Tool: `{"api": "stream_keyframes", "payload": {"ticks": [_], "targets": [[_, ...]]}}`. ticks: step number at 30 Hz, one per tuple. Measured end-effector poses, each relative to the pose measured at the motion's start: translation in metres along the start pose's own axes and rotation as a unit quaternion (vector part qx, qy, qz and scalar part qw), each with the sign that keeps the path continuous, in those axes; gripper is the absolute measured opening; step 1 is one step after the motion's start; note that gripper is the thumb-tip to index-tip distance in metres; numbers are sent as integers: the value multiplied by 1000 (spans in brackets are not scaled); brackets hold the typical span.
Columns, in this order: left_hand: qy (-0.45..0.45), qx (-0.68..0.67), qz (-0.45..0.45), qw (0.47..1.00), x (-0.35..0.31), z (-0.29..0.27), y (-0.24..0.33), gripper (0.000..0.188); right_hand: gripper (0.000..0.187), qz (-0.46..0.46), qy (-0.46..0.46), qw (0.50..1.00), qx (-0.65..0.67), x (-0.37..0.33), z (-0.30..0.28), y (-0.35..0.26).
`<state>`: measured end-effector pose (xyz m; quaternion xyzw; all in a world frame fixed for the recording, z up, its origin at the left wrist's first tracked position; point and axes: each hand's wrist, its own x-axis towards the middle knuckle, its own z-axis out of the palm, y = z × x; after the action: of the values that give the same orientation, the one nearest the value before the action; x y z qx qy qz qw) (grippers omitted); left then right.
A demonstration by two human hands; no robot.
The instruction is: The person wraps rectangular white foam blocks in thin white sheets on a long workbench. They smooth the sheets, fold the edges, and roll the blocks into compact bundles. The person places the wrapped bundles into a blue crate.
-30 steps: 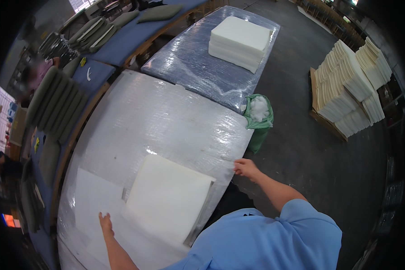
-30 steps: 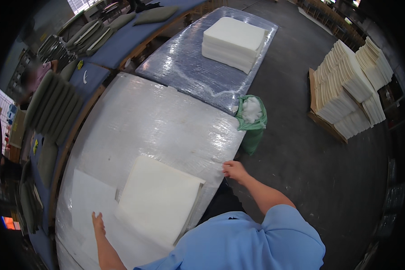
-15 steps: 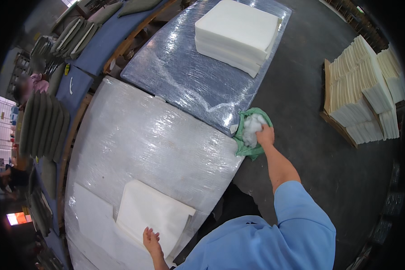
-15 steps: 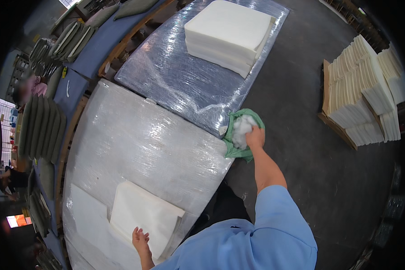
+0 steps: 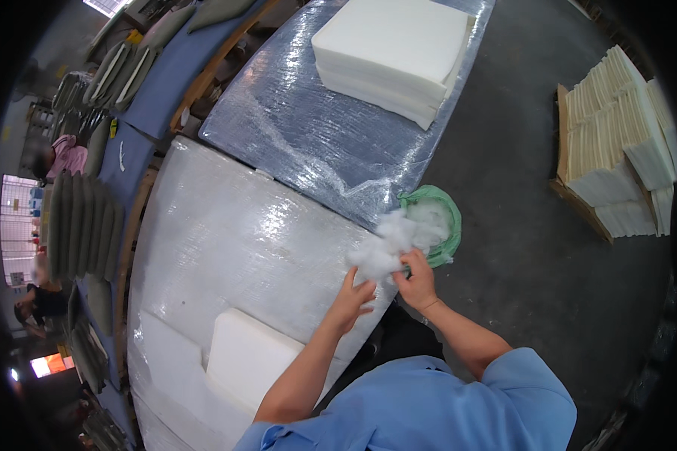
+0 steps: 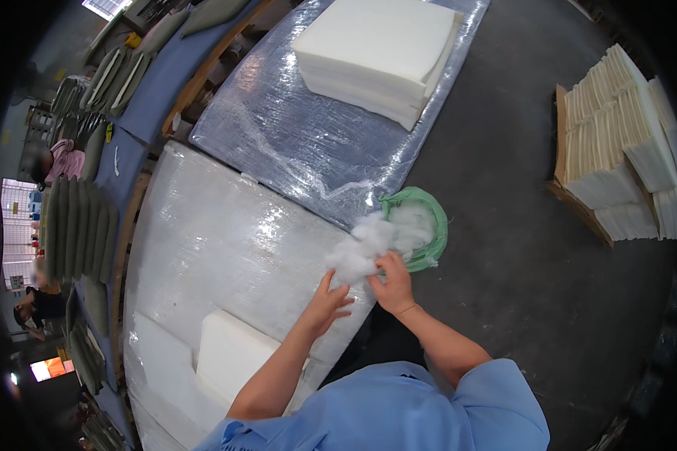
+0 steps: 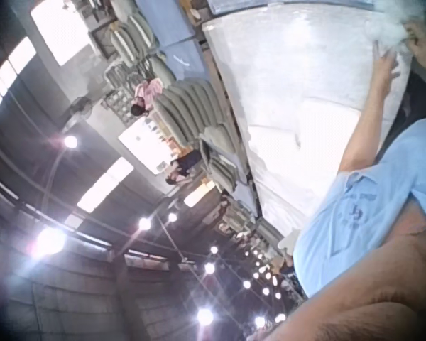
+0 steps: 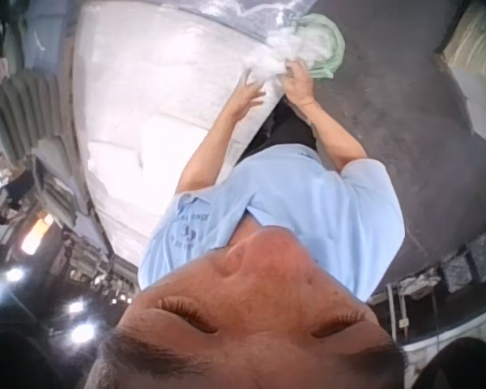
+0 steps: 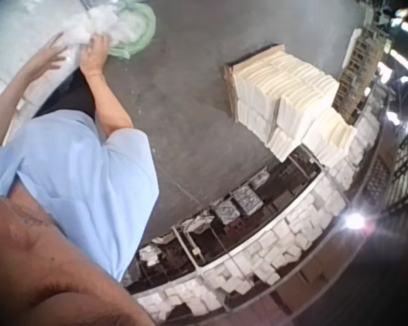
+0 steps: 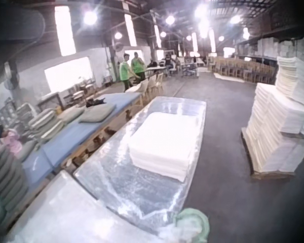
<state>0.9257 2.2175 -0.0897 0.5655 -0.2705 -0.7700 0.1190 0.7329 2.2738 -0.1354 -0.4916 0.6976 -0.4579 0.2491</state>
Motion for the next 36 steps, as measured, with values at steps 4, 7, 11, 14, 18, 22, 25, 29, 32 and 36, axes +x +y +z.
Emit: {"api": "stream_keyframes", "payload": {"ticks": [4,7,11,14,18,22,25,29,32,36], "targets": [[1,-95,-2,996,49,-27,1,56,43,111,-177,968,137,0,22,-12],[47,-117,-7,992,43,-46,1,51,41,187,-21,975,118,24,34,0],[23,-166,-18,986,29,-68,-11,59,50,315,-202,898,232,43,71,25],[56,-170,-35,983,27,-100,-31,70,58,388,-215,864,237,61,87,53],[97,-210,-49,972,11,-128,-48,80,44,341,-108,907,223,55,75,51],[87,-276,-23,957,1,-135,-52,84,40,205,-210,955,35,17,87,53],[78,-309,-25,948,-1,-145,-65,83,38,339,-319,883,54,2,108,15],[72,-342,-17,937,-7,-143,-68,75,36,507,-310,757,272,-2,135,9],[182,-389,5,903,-17,-148,-74,63,37,482,-245,742,397,-2,134,20],[265,-460,56,846,-28,-167,-93,49,34,482,-200,658,543,17,119,0]]}}
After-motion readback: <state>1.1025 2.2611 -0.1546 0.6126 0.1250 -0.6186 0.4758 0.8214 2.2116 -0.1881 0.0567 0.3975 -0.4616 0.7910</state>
